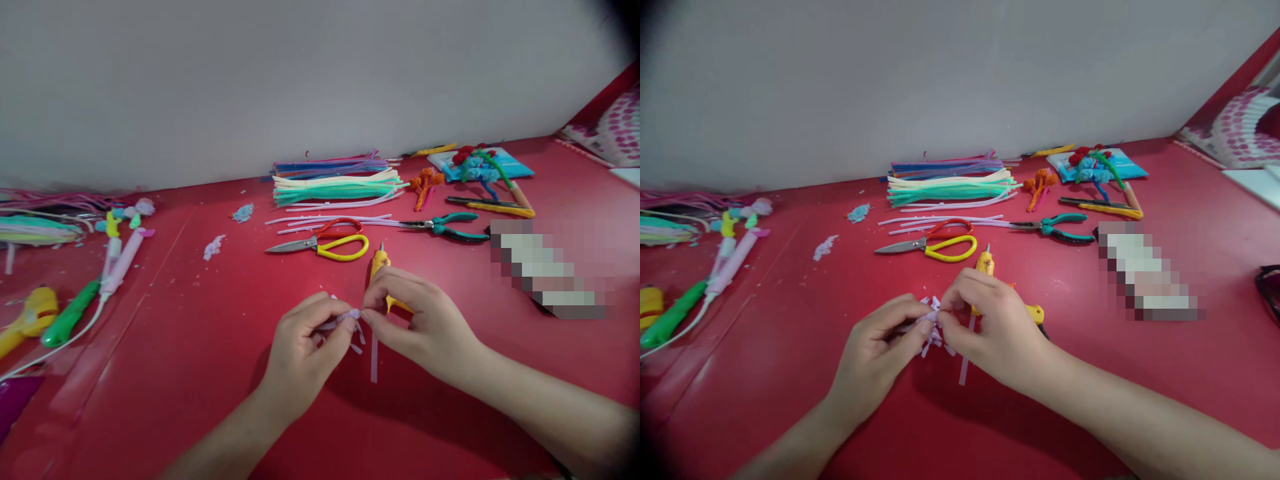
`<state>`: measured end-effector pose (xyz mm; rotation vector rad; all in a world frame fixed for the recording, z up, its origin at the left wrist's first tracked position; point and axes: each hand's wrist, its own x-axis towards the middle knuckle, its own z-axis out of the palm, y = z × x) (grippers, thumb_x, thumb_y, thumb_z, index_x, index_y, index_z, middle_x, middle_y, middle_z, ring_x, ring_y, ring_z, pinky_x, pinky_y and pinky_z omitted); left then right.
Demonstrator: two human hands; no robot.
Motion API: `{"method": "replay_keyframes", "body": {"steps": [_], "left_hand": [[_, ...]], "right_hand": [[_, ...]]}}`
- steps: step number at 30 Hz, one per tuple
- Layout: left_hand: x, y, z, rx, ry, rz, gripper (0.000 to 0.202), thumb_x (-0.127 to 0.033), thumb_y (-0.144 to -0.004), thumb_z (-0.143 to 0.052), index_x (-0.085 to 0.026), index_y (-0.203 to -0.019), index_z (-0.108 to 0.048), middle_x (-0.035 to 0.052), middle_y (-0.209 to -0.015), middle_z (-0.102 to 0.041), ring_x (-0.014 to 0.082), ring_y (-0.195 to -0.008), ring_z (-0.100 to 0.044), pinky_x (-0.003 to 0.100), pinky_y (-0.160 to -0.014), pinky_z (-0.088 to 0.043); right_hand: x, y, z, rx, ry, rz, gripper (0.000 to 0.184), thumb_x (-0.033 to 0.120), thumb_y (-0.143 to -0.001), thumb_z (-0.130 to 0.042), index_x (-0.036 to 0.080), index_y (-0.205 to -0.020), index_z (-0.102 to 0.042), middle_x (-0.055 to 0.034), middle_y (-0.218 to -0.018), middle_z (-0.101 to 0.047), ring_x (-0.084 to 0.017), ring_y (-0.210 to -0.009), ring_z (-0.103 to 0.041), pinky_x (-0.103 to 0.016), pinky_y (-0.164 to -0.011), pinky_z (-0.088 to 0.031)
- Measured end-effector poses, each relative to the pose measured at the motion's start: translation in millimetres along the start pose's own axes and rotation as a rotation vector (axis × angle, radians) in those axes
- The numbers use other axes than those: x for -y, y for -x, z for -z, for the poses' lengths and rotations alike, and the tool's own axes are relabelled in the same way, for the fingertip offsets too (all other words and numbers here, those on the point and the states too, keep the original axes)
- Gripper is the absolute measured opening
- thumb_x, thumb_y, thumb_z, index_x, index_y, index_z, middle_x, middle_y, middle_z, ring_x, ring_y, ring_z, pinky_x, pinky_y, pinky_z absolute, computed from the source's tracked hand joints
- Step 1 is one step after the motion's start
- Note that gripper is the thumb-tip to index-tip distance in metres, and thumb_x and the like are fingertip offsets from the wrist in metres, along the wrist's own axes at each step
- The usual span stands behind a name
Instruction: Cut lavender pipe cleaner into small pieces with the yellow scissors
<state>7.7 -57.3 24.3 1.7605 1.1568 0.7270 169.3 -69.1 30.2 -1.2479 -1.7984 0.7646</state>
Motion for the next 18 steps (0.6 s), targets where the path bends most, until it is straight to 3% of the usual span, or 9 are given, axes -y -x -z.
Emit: {"method": "replay_keyframes", "body": {"steps": [18], "left_hand": [[2.6, -1.4, 0.4, 0.004, -0.042, -0.012, 0.011, -0.022, -0.075, -0.047, -0.019, -0.073, -0.058, -0.0020, -0.063, -0.045, 0.0081, -0.057, -0.043, 0.020, -0.052, -0.035]], "right_hand": [[-3.1, 1.0, -2.5, -0.008, 0.010, -0.003, 0.005, 0.013, -0.070, -0.048, 0.018, -0.068, -0.048, 0.0009, -0.067, -0.049, -0.009, -0.062, -0.045, -0.022, -0.058, -0.038]]}}
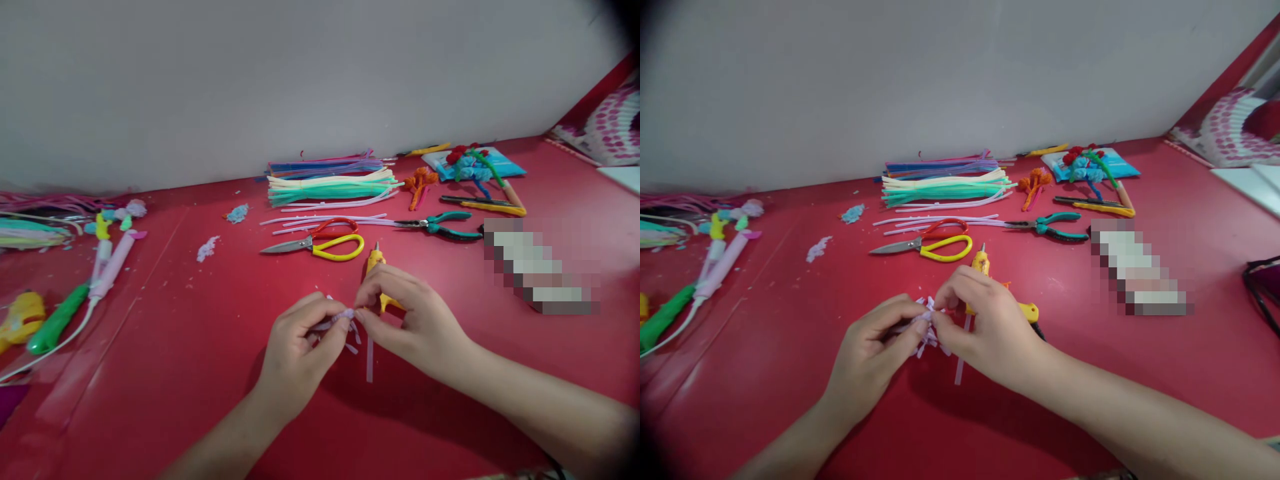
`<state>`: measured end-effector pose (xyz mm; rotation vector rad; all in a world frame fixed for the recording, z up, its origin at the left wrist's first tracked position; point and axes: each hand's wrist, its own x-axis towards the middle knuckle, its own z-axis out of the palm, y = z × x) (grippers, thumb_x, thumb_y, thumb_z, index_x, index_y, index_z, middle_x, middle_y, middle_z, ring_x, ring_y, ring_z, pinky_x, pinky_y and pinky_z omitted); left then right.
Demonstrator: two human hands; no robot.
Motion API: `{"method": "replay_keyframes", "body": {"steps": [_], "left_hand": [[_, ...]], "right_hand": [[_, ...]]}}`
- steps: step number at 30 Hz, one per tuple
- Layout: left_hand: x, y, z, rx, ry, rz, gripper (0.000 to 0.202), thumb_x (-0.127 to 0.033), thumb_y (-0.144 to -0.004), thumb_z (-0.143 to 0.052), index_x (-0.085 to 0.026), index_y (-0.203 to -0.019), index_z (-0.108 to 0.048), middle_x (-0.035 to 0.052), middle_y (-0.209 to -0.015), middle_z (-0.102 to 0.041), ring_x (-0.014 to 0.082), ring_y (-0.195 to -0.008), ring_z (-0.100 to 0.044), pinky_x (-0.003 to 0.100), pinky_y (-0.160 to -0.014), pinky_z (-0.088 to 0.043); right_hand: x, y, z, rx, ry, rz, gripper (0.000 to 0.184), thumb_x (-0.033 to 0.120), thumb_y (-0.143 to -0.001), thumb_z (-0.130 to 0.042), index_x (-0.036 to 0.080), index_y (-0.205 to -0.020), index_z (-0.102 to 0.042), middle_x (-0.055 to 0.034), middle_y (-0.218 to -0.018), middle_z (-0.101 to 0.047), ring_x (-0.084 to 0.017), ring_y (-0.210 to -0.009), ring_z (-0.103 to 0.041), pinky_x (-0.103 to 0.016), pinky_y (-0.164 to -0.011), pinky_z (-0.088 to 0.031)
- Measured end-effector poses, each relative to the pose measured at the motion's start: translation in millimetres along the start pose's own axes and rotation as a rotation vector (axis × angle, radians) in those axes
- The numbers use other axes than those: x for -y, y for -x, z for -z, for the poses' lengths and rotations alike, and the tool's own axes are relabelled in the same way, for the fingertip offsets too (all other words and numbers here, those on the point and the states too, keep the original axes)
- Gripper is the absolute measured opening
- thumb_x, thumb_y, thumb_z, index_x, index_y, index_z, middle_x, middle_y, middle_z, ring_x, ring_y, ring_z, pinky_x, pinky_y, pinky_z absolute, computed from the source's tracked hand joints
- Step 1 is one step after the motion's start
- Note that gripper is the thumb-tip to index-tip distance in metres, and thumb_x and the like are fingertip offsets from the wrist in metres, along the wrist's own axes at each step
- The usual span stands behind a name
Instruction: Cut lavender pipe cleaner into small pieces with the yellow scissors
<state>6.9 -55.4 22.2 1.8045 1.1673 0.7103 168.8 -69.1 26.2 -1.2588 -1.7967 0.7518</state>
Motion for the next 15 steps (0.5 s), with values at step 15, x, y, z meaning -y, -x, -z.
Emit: {"method": "replay_keyframes", "body": {"steps": [15], "left_hand": [[2.5, 0.3, -0.7, 0.008, 0.066, 0.029, 0.011, -0.024, -0.075, -0.049, -0.018, -0.073, -0.058, -0.0017, -0.064, -0.044, 0.0081, -0.058, -0.042, 0.020, -0.052, -0.033]], "right_hand": [[-1.2, 0.7, -1.2, -0.010, -0.006, 0.006, 0.008, 0.010, -0.068, -0.048, 0.017, -0.066, -0.046, 0.0021, -0.065, -0.047, -0.007, -0.061, -0.044, -0.020, -0.056, -0.038]]}}
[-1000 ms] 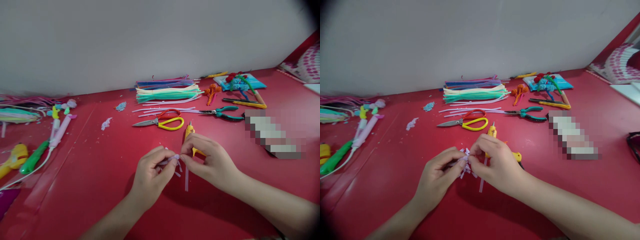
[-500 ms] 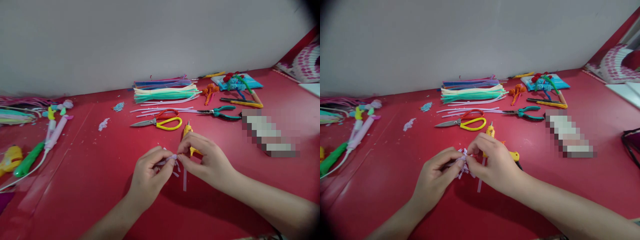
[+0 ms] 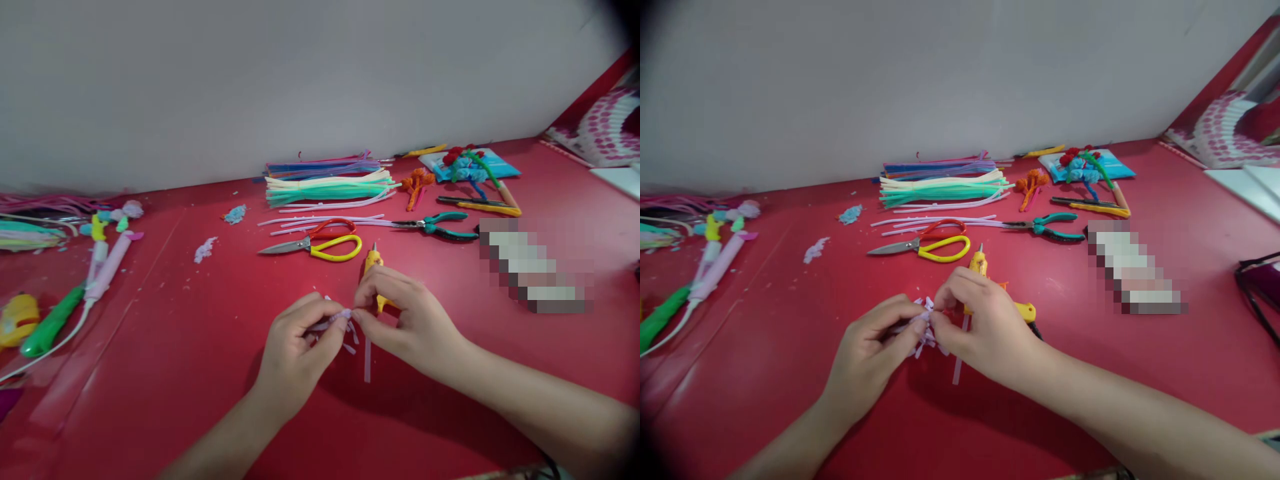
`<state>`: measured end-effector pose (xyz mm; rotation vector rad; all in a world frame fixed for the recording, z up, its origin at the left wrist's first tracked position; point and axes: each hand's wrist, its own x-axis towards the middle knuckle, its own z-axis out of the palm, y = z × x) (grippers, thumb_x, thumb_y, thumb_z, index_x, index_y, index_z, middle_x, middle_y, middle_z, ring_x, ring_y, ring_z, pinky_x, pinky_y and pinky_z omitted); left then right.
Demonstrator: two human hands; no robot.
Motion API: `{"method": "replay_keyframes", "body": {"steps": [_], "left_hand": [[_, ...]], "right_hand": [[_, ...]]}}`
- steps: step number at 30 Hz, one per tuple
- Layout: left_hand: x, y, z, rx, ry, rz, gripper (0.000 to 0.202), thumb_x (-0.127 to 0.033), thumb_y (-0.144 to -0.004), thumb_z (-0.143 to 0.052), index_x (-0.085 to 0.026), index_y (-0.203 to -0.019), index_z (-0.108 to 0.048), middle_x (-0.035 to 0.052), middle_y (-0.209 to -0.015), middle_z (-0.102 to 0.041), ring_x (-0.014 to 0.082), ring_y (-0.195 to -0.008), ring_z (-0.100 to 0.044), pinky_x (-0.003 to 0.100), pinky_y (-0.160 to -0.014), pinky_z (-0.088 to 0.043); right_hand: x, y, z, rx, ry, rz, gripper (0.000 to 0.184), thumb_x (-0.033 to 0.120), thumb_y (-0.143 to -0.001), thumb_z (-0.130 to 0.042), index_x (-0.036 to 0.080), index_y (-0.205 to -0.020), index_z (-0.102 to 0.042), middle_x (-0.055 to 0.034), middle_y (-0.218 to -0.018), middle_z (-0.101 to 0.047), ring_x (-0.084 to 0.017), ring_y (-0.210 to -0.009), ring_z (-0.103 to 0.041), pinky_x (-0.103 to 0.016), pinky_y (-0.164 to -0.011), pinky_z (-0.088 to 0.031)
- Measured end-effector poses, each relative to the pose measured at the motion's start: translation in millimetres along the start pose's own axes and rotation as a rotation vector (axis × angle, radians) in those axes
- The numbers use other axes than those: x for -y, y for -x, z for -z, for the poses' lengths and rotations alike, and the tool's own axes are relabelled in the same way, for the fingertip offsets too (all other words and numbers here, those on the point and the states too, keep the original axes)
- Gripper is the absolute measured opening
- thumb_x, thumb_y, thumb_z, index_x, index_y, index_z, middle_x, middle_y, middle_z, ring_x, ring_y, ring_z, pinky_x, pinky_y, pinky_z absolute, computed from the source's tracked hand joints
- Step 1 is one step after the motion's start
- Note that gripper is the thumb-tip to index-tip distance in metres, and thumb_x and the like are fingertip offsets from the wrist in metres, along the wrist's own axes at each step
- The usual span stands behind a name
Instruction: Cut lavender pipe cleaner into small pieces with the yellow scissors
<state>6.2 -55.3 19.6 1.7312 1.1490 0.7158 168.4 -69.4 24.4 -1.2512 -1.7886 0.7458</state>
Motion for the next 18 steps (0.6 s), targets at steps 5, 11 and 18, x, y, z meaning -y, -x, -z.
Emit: {"method": "replay_keyframes", "body": {"steps": [5, 11, 18], "left_hand": [[0.3, -4.7, 0.6, 0.075, 0.342, 0.162, 0.012, -0.025, -0.074, -0.050, -0.017, -0.073, -0.059, -0.0012, -0.064, -0.049, 0.0067, -0.056, -0.041, 0.019, -0.052, -0.032], [4.4, -8.4, 2.9, 0.258, 0.737, 0.357, 0.016, -0.025, -0.076, -0.049, -0.013, -0.071, -0.058, -0.0028, -0.052, -0.044, 0.0012, -0.040, -0.024, 0.017, -0.039, -0.016], [5.6, -7.9, 2.9, 0.274, 0.816, 0.397, 0.014, -0.021, -0.074, -0.050, -0.011, -0.067, -0.057, -0.0017, -0.051, -0.046, 0.0011, -0.040, -0.025, 0.017, -0.039, -0.014]], "right_hand": [[2.0, 0.7, 3.6, -0.005, -0.033, 0.008, 0.004, 0.013, -0.071, -0.048, 0.017, -0.071, -0.049, 0.0004, -0.069, -0.050, -0.009, -0.063, -0.046, -0.022, -0.059, -0.039], [1.0, 0.5, 6.4, -0.058, -0.013, 0.009, 0.006, 0.013, -0.072, -0.047, 0.017, -0.073, -0.052, -0.0007, -0.071, -0.052, -0.010, -0.067, -0.048, -0.025, -0.064, -0.040], [3.3, 1.7, 5.2, -0.013, -0.041, 0.019, 0.006, 0.015, -0.074, -0.047, 0.017, -0.075, -0.052, -0.0010, -0.072, -0.053, -0.010, -0.066, -0.049, -0.024, -0.065, -0.041]]}}
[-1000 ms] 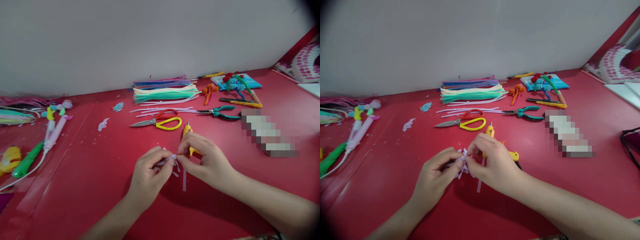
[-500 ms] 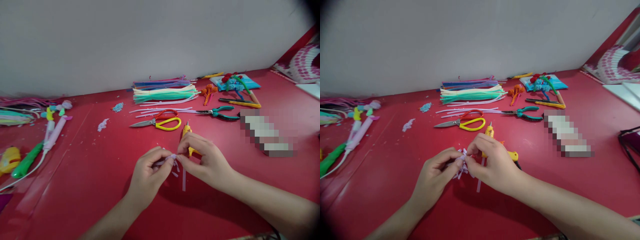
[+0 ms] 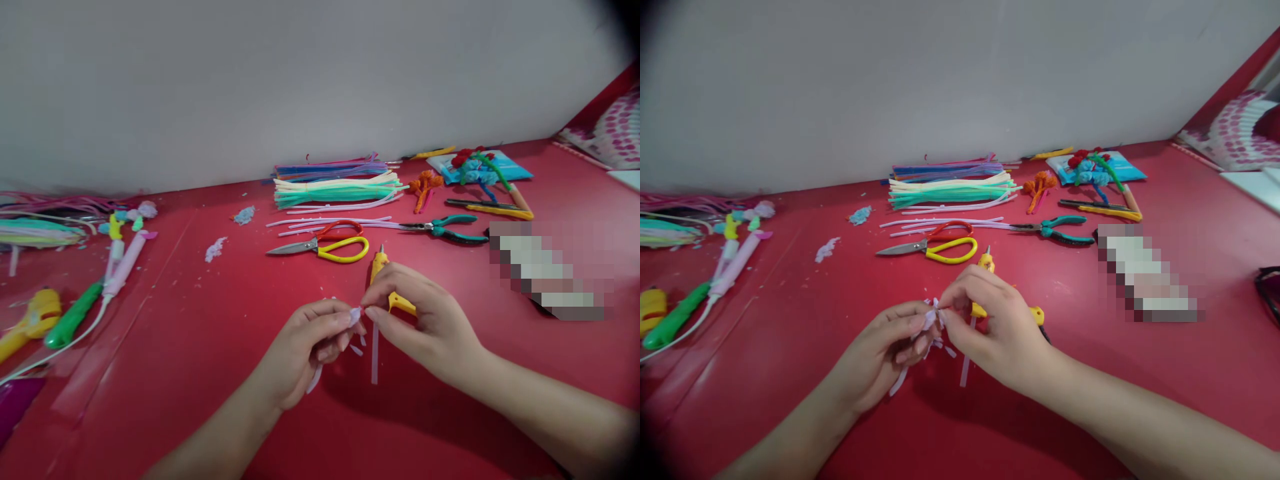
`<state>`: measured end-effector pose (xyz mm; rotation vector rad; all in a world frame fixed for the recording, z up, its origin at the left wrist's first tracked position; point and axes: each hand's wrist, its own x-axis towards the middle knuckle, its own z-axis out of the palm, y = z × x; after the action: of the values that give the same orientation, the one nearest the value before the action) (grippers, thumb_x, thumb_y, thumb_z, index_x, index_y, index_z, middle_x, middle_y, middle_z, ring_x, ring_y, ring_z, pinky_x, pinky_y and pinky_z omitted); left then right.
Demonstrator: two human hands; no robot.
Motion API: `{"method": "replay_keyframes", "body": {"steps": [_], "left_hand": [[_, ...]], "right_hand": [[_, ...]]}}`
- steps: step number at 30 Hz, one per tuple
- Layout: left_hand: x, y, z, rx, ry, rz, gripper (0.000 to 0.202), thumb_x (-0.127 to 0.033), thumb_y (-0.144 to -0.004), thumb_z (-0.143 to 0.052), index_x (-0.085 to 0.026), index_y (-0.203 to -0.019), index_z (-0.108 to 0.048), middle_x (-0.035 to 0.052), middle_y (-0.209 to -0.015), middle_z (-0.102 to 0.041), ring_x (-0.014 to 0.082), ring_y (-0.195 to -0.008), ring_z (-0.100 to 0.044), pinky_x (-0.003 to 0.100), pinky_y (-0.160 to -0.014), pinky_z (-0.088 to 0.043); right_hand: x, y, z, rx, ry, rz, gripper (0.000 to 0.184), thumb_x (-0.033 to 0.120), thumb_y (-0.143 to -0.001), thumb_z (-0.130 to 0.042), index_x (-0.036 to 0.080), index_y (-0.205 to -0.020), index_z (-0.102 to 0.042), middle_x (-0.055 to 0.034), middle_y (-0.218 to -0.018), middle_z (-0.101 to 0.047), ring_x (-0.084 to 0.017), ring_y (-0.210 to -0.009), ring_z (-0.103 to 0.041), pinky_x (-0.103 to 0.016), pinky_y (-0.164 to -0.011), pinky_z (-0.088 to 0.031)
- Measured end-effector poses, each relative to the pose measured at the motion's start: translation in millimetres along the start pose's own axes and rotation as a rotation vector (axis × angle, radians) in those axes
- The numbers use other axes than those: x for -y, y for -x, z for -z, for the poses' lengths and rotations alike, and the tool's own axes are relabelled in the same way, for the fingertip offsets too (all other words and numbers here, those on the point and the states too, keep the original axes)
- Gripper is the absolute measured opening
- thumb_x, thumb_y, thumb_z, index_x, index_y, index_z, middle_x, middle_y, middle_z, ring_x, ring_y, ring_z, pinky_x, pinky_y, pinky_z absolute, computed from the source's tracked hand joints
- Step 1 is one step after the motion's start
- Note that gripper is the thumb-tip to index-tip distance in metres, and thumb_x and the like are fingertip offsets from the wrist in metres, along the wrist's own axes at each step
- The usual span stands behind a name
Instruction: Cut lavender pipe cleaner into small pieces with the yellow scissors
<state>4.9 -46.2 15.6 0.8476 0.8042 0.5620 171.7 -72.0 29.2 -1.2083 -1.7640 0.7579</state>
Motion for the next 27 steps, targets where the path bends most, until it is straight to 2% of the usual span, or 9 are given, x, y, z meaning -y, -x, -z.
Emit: {"method": "replay_keyframes", "body": {"steps": [4, 9, 15, 27], "left_hand": [[0.8, -0.3, 0.7, 0.005, 0.013, 0.038, 0.016, -0.022, -0.074, -0.049, -0.011, -0.064, -0.056, -0.0018, -0.050, -0.044, 0.0018, -0.040, -0.023, 0.018, -0.039, -0.014], [1.0, -0.2, -0.9, -0.043, -0.022, 0.009, 0.016, -0.022, -0.071, -0.052, -0.012, -0.059, -0.054, -0.0029, -0.049, -0.042, 0.0020, -0.041, -0.023, 0.018, -0.039, -0.013], [1.1, -0.2, -2.7, -0.078, -0.130, -0.034, 0.014, -0.025, -0.068, -0.055, -0.012, -0.064, -0.060, -0.0037, -0.048, -0.040, 0.0026, -0.042, -0.023, 0.019, -0.040, -0.014], [0.7, 0.6, -3.6, -0.100, -0.179, -0.051, 0.013, -0.026, -0.069, -0.055, -0.014, -0.064, -0.060, -0.0040, -0.048, -0.036, 0.0040, -0.042, -0.022, 0.021, -0.041, -0.014]], "right_hand": [[1.1, -0.5, 0.5, 0.011, -0.004, 0.001, 0.007, 0.015, -0.074, -0.047, 0.018, -0.073, -0.053, -0.0008, -0.071, -0.054, -0.010, -0.066, -0.049, -0.023, -0.064, -0.042], [2.8, -0.9, -0.4, 0.025, 0.010, 0.012, 0.005, 0.014, -0.072, -0.048, 0.017, -0.069, -0.051, 0.0005, -0.066, -0.052, -0.008, -0.061, -0.048, -0.021, -0.058, -0.040], [2.0, 0.1, -2.2, 0.012, 0.025, 0.016, 0.008, 0.011, -0.071, -0.048, 0.017, -0.066, -0.048, 0.0014, -0.064, -0.050, -0.007, -0.058, -0.046, -0.020, -0.055, -0.039], [1.3, -0.6, -3.3, 0.021, 0.036, 0.010, 0.010, 0.009, -0.070, -0.046, 0.018, -0.065, -0.046, 0.0015, -0.064, -0.048, -0.007, -0.058, -0.045, -0.020, -0.055, -0.039]]}}
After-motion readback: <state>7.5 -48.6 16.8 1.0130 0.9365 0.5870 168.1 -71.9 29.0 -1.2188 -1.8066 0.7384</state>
